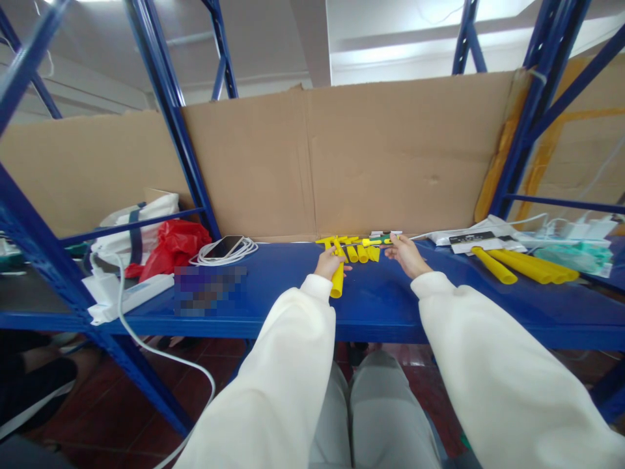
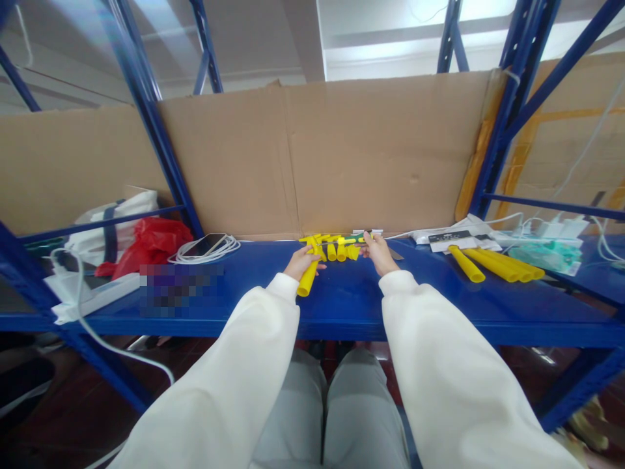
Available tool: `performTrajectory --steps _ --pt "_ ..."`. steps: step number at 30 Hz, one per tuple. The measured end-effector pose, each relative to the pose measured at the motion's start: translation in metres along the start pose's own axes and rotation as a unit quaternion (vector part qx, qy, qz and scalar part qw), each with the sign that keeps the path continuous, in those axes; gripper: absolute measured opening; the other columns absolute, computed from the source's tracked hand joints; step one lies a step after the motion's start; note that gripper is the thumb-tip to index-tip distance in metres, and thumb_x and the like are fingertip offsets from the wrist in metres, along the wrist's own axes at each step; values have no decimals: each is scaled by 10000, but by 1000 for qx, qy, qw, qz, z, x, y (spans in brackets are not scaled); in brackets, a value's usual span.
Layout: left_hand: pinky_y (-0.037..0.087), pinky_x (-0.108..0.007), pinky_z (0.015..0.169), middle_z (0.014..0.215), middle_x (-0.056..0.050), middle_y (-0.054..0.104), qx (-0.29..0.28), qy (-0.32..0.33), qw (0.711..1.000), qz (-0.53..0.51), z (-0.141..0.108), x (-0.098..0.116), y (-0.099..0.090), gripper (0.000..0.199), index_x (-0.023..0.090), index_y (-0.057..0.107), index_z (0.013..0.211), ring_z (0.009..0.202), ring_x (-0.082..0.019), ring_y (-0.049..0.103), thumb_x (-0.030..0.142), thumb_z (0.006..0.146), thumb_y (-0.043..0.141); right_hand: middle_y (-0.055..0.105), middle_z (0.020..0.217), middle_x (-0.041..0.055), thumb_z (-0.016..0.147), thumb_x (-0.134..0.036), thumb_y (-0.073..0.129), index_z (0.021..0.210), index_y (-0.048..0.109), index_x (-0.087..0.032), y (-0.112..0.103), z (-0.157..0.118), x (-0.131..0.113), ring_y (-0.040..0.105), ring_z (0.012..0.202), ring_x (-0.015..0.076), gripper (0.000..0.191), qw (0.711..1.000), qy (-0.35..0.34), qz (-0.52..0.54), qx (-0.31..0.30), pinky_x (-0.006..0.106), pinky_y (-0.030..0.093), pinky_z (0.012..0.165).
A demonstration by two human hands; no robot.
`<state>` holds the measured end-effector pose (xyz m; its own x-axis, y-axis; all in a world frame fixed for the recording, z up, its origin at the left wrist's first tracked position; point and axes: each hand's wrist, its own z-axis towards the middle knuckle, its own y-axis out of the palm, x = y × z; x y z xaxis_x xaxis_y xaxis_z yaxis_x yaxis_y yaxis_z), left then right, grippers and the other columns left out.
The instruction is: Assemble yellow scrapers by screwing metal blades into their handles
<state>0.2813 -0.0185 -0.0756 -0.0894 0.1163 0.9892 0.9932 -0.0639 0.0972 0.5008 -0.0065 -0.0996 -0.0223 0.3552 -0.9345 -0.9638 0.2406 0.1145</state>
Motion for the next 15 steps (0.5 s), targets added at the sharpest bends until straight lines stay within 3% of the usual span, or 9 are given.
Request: performTrajectory --steps 7,15 --pt "492 -145 424 1448 -181 712 7 -3 1000 12 2 -1 1 790 228 506 1621 710 -176 816 48 883 724 713 689 11 965 -456 779 832 540 -234 2 -2 -6 582 484 99 352 999 28 38 24 194 438 455" --pt "512 -172 431 1470 -217 692 1 3 1000 19 2 -1 0 842 200 465 1650 763 -221 834 34 863 715 734 698 18 1002 -323 741 837 579 -221 5 -6 -9 578 486 100 252 997 47 60 29 190 437 457"
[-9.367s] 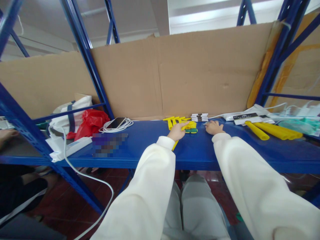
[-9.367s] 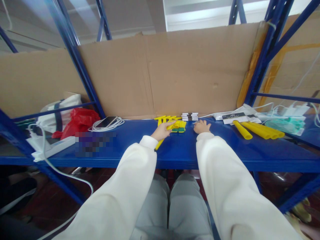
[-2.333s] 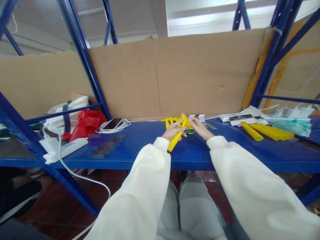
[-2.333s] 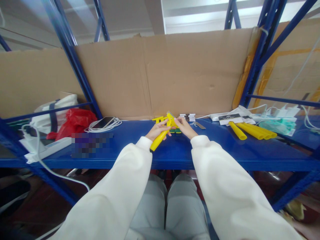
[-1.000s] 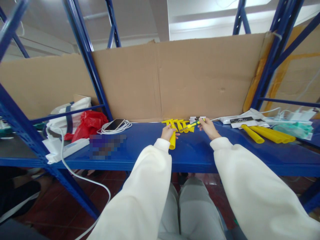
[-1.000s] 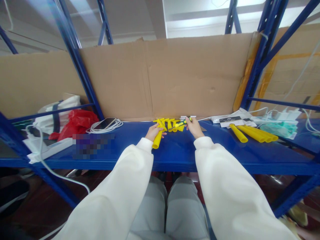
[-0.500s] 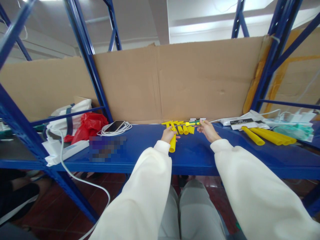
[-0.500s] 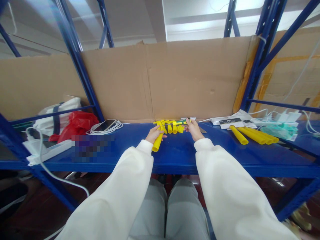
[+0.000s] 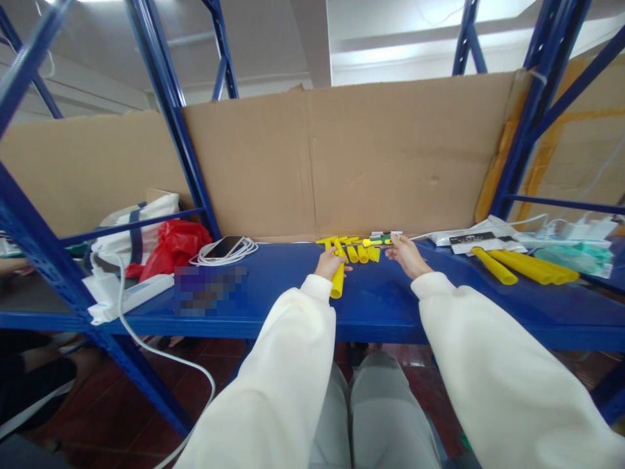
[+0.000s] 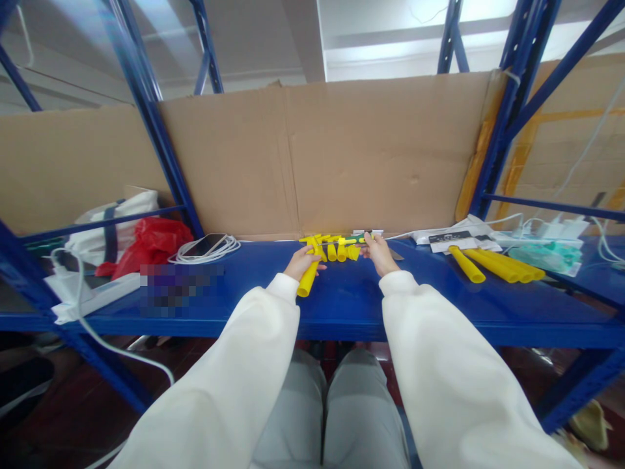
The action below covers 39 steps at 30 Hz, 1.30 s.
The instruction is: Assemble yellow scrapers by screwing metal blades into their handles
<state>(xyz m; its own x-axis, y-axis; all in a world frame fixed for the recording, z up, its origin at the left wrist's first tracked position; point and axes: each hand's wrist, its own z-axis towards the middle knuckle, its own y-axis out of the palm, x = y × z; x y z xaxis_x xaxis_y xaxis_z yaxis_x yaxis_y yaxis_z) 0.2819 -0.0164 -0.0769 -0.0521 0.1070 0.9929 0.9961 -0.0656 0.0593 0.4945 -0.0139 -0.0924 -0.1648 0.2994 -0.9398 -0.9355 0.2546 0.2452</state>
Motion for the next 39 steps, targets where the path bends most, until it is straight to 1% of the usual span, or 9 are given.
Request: performTrajectory --steps 6,10,13,19,24,26,29,34,39 --pt "523 -179 452 1465 -217 698 -13 5 1000 18 0 0 0 794 173 501 1625 767 -210 832 -5 868 658 706 646 6 1033 -251 693 815 564 -215 2 -4 -4 553 448 83 256 999 27 27 17 170 438 449" --pt "540 -195 469 1458 -225 698 -15 12 999 25 2 -2 -1 793 163 503 1625 732 -200 823 -4 866 662 663 591 -12 993 -242 758 791 550 -223 3 -7 -8 539 417 88 290 997 43 53 28 175 430 418" --pt "536 -174 477 1451 -200 706 -19 13 999 32 4 -3 -2 780 181 512 1618 736 -181 819 11 875 676 646 571 -28 968 -265 798 797 570 -221 4 -9 -11 568 432 95 288 996 42 64 35 168 420 403" --pt "546 -182 481 1426 -201 724 -23 16 999 38 7 -3 -2 748 178 566 1580 689 -168 805 16 862 695 652 567 -30 981 -402 786 824 607 -223 1 -9 -13 566 440 104 298 995 28 96 -3 187 436 421" --pt "544 -189 489 1347 -200 762 -9 8 1000 26 7 -3 -1 762 171 547 1593 701 -192 816 -3 864 683 701 611 14 1025 -326 708 791 575 -224 -2 -8 -15 614 511 128 288 993 57 93 -44 213 519 527" --pt "545 -190 489 1336 -206 764 -8 6 1000 24 6 -3 0 759 158 536 1598 724 -205 824 -1 870 678 682 597 6 1029 -313 698 785 568 -226 -2 -8 -15 595 496 125 290 994 59 83 -40 205 504 507" --pt "542 -191 474 1346 -216 756 -11 8 999 29 4 -2 0 757 143 522 1603 747 -223 832 6 874 670 622 547 -17 1033 -306 691 773 565 -221 0 -9 -15 535 448 105 301 996 55 76 -5 179 448 451" --pt "537 -181 454 1461 -207 699 -8 14 998 58 1 0 2 766 178 493 1629 776 -212 832 5 897 638 611 544 -10 999 -300 721 775 579 -213 0 -8 -17 522 442 99 279 996 55 71 23 174 433 429" --pt "567 -195 477 1410 -181 731 -16 23 997 66 2 -2 2 783 208 500 1631 802 -224 832 34 890 682 564 496 -35 965 -422 783 785 559 -229 -1 -10 -17 466 403 95 346 996 51 65 20 184 374 398"
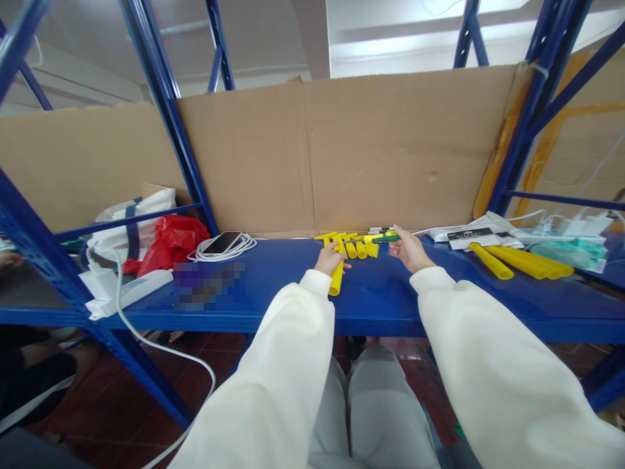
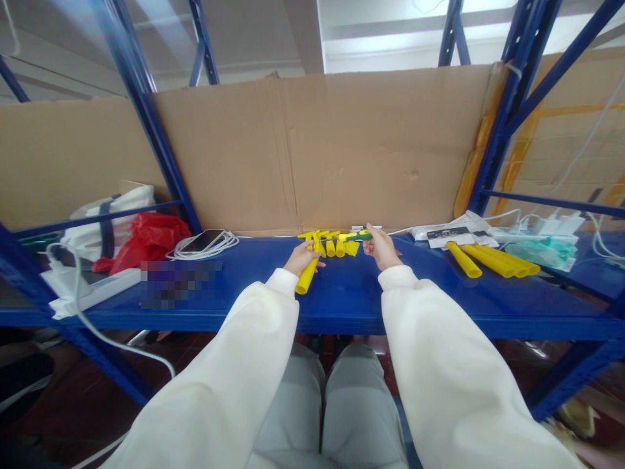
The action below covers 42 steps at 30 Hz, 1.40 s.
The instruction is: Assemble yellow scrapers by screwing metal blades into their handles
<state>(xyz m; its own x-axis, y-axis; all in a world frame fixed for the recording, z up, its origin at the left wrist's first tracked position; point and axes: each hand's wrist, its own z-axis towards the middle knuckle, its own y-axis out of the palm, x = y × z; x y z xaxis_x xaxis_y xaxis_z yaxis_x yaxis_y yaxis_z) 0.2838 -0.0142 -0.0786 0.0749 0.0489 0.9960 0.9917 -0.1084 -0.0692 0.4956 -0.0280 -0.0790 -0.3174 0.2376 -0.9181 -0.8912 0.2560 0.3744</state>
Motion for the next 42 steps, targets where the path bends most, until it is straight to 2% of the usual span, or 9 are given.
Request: performTrajectory --steps 5,10,15,22,25,27,31,37,42 --pt "561 -183 489 1452 -163 713 6 9 1000 20 4 -4 0 769 243 502 1629 780 -195 821 75 905 696 607 530 -27 962 -520 778 815 612 -226 -1 -1 -4 505 429 110 368 999 6 32 -37 216 438 445" --pt "562 -180 503 1530 -161 664 8 33 997 63 6 -8 2 749 255 516 1624 713 -153 798 83 918 697 694 638 12 1011 -415 720 792 621 -217 -2 -1 -7 609 534 140 312 997 17 50 -50 250 538 559" --pt "551 -165 505 1579 -147 628 25 52 993 100 9 -12 2 719 248 526 1620 718 -132 795 84 937 682 618 584 -8 1012 -382 719 769 583 -219 -2 0 -5 555 507 124 323 998 17 36 -41 222 490 518" --pt "602 -213 648 1554 -169 643 40 93 982 161 8 -14 1 671 210 611 1558 759 -176 825 63 912 715 532 536 -35 1028 -315 606 752 524 -235 -3 3 -5 490 462 117 299 999 30 41 -13 202 442 468" --pt "604 -218 683 1529 -156 667 44 99 980 168 7 -14 1 667 220 614 1556 769 -178 827 62 916 712 486 489 -49 1051 -349 577 753 513 -242 -4 4 -3 424 421 113 323 998 45 31 -15 199 399 427" --pt "604 -217 688 1516 -145 680 47 98 980 164 8 -14 1 658 228 622 1549 784 -182 830 68 917 709 466 471 -60 1028 -427 657 748 497 -249 -5 4 -2 412 406 111 368 999 38 22 -26 205 394 419" --pt "610 -225 718 1510 -147 686 48 100 980 165 9 -15 0 655 229 631 1542 799 -190 831 82 911 726 524 486 -44 959 -527 774 738 504 -246 -5 4 -2 478 416 115 448 999 17 18 -37 219 438 441" --pt "618 -232 757 1508 -154 685 50 104 977 180 9 -15 1 652 208 605 1565 774 -172 824 79 932 697 666 598 1 1041 -377 687 776 589 -217 0 -1 -6 609 512 125 325 998 13 46 -36 219 533 539" --pt "609 -227 709 1486 -151 695 53 93 981 159 8 -15 1 660 220 624 1549 813 -197 833 84 912 732 639 591 -18 1022 -370 716 786 580 -229 -2 1 -3 590 506 128 307 999 7 22 -39 220 510 525"
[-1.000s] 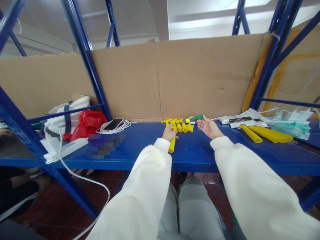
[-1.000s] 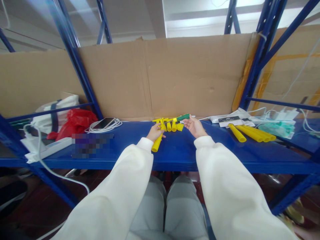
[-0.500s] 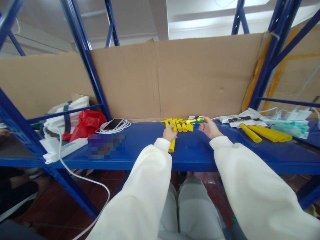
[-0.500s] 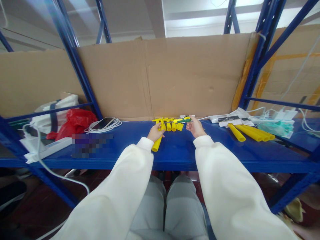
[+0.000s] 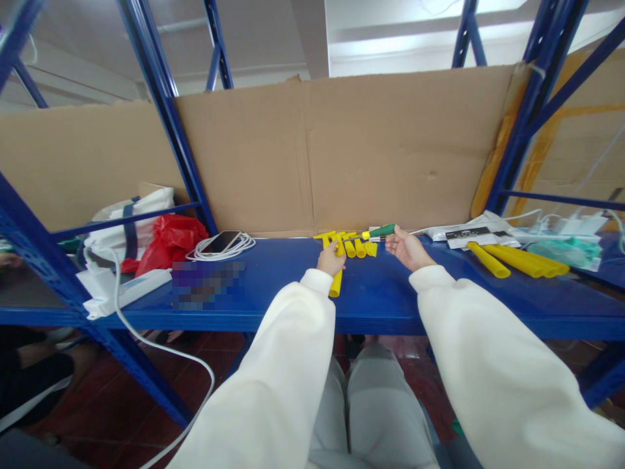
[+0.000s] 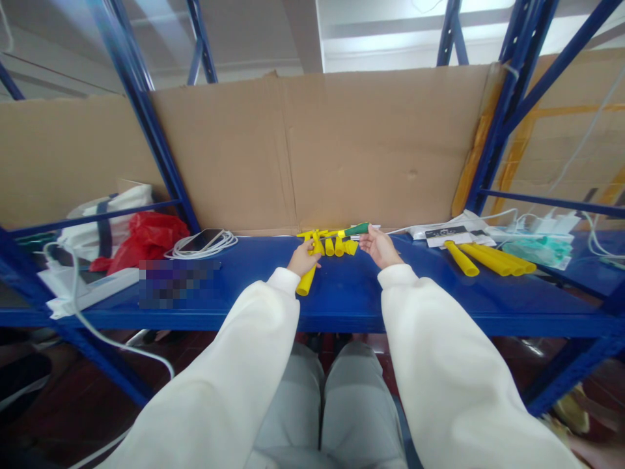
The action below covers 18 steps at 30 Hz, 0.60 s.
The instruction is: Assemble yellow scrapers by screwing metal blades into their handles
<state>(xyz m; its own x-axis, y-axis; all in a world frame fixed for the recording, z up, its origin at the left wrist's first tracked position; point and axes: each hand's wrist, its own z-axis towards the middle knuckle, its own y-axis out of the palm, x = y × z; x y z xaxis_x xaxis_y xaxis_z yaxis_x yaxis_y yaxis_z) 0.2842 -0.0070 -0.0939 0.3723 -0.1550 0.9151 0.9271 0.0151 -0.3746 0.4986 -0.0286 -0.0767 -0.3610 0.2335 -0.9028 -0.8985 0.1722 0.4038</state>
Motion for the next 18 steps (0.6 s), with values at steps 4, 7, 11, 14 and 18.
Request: performTrajectory --steps 4,7,11,14,18 --pt "614 -232 726 1489 -143 690 -3 -2 1000 -1 0 0 0 654 225 628 1546 839 -201 834 82 917 733 609 578 -17 994 -352 736 777 570 -230 -4 5 1 569 497 131 299 1000 9 2 20 223 481 487" --pt "616 -232 710 1491 -139 686 -8 -1 1000 -2 0 0 0 645 222 627 1546 833 -199 832 80 924 719 584 562 -18 996 -338 699 763 560 -235 -4 6 1 552 486 130 291 1000 11 3 25 220 475 473" --pt "619 -239 721 1487 -150 687 -10 8 1000 15 -2 2 0 616 203 625 1547 801 -194 829 79 946 687 526 501 -32 1035 -367 643 754 538 -236 -3 4 1 465 430 110 327 999 28 1 33 200 416 430" --pt "620 -239 733 1478 -142 694 -14 9 1000 15 -2 2 -1 621 223 648 1526 807 -198 831 72 926 709 474 461 -55 1011 -460 707 748 511 -246 -1 1 0 416 402 104 391 999 24 -1 30 199 380 409" --pt "621 -240 749 1501 -138 682 -10 7 1000 12 -1 1 -1 648 237 642 1533 823 -200 834 74 912 727 503 476 -49 1006 -524 710 782 579 -234 1 -2 -3 453 430 107 390 1000 16 7 16 194 420 440"
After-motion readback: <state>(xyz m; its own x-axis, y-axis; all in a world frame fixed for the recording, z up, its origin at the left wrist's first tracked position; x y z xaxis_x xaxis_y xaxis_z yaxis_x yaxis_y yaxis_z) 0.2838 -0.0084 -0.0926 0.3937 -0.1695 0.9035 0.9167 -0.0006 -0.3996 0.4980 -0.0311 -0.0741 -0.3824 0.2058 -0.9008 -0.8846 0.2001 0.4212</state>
